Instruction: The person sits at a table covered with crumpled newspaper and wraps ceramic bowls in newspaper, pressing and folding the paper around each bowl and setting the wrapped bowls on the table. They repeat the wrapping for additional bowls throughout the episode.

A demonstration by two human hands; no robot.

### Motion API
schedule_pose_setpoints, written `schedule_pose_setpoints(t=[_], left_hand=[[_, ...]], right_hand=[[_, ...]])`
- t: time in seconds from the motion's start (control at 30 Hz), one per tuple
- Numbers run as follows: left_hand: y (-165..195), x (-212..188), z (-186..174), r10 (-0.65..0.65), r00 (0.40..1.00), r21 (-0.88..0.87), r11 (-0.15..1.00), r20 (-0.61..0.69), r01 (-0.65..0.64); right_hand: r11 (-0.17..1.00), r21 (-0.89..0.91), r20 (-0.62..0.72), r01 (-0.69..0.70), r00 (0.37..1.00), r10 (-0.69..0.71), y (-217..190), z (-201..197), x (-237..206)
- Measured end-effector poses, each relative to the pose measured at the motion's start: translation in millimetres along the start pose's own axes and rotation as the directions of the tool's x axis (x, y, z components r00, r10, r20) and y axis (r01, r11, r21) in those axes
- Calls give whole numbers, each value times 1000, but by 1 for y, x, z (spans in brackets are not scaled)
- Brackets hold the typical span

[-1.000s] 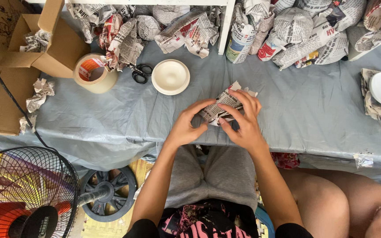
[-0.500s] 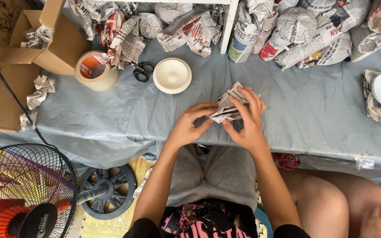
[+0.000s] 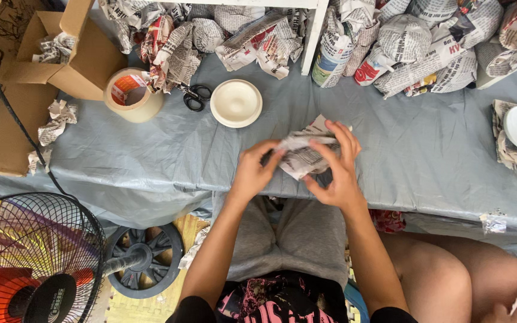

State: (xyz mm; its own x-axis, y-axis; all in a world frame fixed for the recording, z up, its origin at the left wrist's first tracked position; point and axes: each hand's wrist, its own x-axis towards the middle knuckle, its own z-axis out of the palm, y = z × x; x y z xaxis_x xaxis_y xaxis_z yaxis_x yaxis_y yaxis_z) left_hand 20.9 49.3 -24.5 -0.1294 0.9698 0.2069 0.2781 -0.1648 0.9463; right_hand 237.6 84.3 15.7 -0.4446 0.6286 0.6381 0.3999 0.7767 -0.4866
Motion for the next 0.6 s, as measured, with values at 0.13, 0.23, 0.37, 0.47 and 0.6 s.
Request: schedule_pose_setpoints(t=[0.13, 0.23, 0.37, 0.47, 0.6], left_hand=[[-27, 5, 2, -90, 981, -414, 910, -172, 11], [-40, 5, 0, -85, 980, -599, 799, -181, -41], [-42, 5, -5, -240, 970, -793, 599, -45, 111], [-39, 6, -7, -166, 986, -887, 457, -5, 72], [-34, 7, -11, -157, 987, -911, 404, 18, 81]], right_hand=[[997, -29, -22, 67, 997, -67, 0, -3, -2], [997, -33, 13, 73, 997, -73, 1, -1, 1], [998, -56, 55, 2, 998, 1, 0, 4, 5], [964, 170, -26, -204, 977, 211, -4, 7, 5], [971, 136, -61, -195, 977, 205, -3, 8, 3]])
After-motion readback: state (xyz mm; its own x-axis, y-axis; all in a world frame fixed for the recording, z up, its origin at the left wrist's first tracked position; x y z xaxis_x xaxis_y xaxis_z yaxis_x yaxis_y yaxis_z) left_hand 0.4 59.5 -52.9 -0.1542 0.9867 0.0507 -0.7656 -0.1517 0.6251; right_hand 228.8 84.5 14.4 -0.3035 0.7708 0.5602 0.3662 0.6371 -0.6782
